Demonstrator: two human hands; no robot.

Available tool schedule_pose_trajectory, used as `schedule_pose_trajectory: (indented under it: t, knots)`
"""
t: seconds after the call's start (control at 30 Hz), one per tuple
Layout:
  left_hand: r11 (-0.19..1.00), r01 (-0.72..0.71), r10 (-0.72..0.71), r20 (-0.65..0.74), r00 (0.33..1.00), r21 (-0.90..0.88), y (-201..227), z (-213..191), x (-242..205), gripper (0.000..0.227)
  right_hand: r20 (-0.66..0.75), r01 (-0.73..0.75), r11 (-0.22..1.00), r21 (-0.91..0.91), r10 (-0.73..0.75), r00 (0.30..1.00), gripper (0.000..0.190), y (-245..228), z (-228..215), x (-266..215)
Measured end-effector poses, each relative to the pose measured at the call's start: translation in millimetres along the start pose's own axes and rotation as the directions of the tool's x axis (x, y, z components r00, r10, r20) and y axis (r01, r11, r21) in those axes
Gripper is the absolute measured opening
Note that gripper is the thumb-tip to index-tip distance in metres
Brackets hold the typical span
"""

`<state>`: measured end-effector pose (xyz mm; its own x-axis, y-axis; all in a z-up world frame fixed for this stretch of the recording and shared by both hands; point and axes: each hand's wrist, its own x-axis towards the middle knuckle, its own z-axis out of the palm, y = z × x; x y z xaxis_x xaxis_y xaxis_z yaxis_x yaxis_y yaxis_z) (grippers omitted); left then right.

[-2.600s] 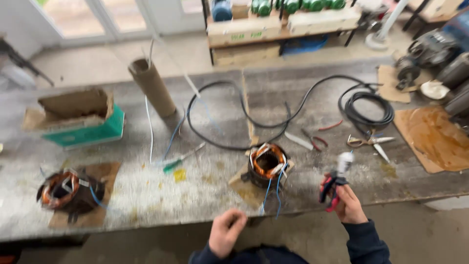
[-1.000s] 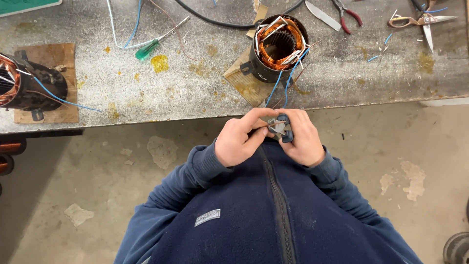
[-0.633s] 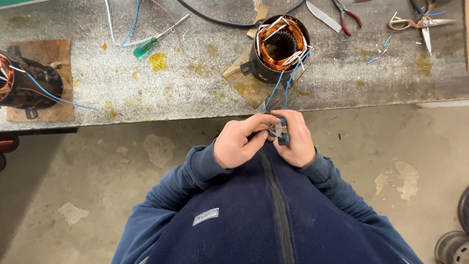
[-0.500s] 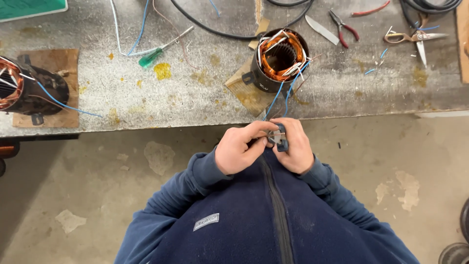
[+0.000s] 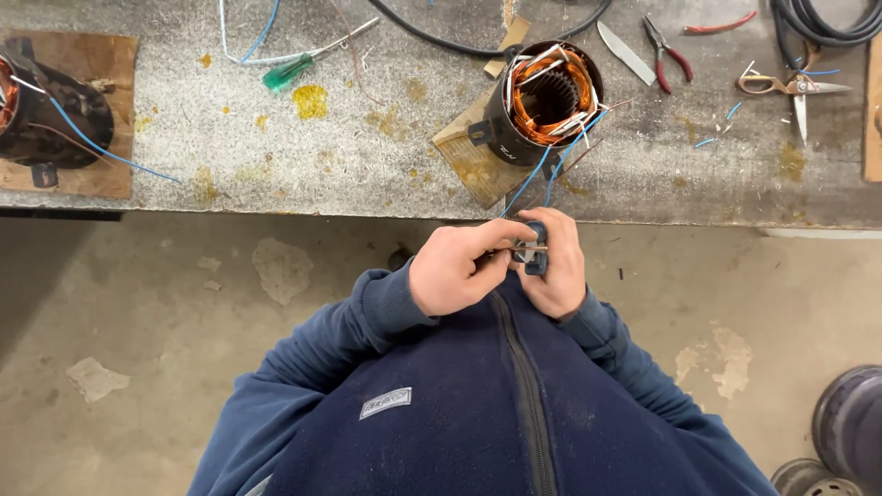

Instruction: The person strips insulation from the ends of copper winding wires using wire strippers, then attaches the stripped wire ends to the terminals of a motor stator on the workbench, pressing the connections into place by hand.

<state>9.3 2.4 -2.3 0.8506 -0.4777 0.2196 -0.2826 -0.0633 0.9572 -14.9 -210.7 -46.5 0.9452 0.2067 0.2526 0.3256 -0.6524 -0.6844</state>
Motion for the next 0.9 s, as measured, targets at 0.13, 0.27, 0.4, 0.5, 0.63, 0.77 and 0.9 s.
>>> schedule_pose_trajectory:
  t: [0.13,0.27,0.4,0.5,0.63,0.77,0.9]
  knots:
    - [1.0,-0.01,0.01,0.002,1.0,-0.004,-1,0,2,0.031,0.006,-0.001,1.0,0.016,0.001,1.0,0.059,1,1,0]
    - [0.999,-0.025,0.026,0.023,0.999,-0.048,-1,1,2,0.031,0.001,-0.014,0.999,0.051,0.014,1.0,0.05,-1,2,0]
    - [0.998,-0.039,0.04,0.031,0.999,-0.045,-4,2,2,0.034,-0.013,-0.011,0.999,0.041,0.012,1.0,0.044,-5,0,0]
    - [0.974,0.053,-0.031,0.099,0.995,-0.221,-2,-1,2,0.044,-0.02,-0.046,0.999,0.02,0.047,0.999,0.035,2,1,-5]
    - [0.951,0.148,-0.122,0.108,0.987,-0.271,-8,-1,3,0.04,-0.062,-0.017,1.0,-0.009,0.016,0.998,0.026,4,-1,-5]
    - [0.985,0.152,-0.147,0.075,0.986,-0.075,-22,5,0,0.018,-0.106,0.03,0.996,-0.088,-0.039,0.994,0.028,5,-3,-2]
    - [0.955,0.253,-0.225,0.18,0.958,-0.152,-38,7,5,0.014,-0.097,0.075,0.987,-0.143,-0.089,0.991,0.043,16,-5,-1]
